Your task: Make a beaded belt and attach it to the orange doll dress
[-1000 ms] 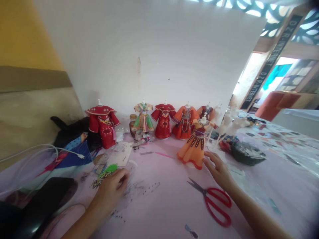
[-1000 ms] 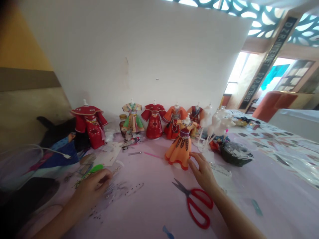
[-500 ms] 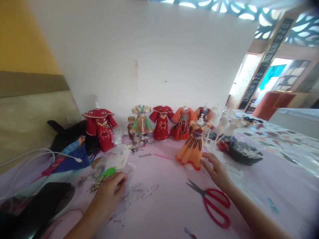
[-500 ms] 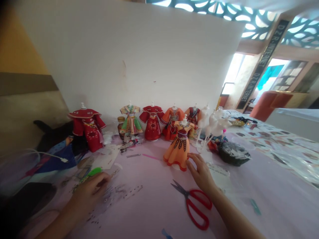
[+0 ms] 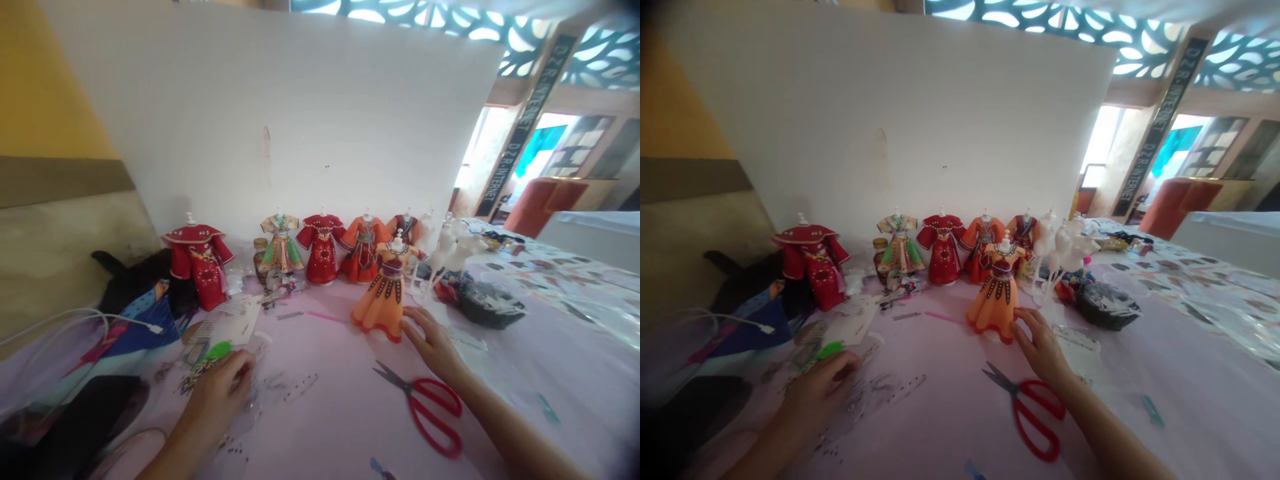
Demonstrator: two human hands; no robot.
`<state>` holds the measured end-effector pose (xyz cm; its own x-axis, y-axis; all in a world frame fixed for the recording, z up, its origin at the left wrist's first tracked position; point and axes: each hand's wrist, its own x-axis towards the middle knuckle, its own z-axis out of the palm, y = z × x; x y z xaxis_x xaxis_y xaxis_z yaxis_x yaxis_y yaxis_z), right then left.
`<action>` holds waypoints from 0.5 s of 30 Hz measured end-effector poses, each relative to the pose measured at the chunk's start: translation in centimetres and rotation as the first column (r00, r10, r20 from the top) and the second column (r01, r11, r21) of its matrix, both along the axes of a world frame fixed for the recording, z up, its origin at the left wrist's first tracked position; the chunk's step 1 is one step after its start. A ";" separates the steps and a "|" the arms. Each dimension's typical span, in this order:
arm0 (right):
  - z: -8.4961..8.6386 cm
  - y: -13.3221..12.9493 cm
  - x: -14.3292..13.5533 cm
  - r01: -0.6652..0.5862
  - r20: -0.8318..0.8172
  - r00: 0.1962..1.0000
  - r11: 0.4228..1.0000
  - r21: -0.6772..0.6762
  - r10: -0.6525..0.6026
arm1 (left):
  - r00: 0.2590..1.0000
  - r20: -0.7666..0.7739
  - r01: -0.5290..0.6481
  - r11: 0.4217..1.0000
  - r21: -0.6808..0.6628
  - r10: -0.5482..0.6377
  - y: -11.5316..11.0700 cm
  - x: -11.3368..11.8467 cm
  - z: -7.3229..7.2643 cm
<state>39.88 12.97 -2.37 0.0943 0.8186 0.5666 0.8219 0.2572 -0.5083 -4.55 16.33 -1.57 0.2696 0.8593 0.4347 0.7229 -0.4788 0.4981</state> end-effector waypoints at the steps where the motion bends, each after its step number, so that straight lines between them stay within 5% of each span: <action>1: 0.0 0.0 0.0 -0.002 0.001 1.000 1.000 -0.001 0.002 | 1.000 0.008 0.003 1.000 0.007 -0.003 -0.1 0.2 0.3; 7: -0.3 -0.4 0.5 0.001 -0.024 1.000 1.000 -0.026 -0.002 | 1.000 -0.002 0.003 0.999 -0.051 -0.003 -1.1 0.9 1.8; 15: -0.1 -0.6 0.6 0.036 0.007 0.999 0.998 -0.060 -0.036 | 1.000 -0.015 -0.021 0.994 -0.111 0.020 -1.0 0.9 1.8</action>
<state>40.44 12.37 -2.47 0.1211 0.8471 0.5174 0.8331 0.1967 -0.5170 -3.60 15.34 0.23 0.2567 0.9076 0.3322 0.7389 -0.4059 0.5379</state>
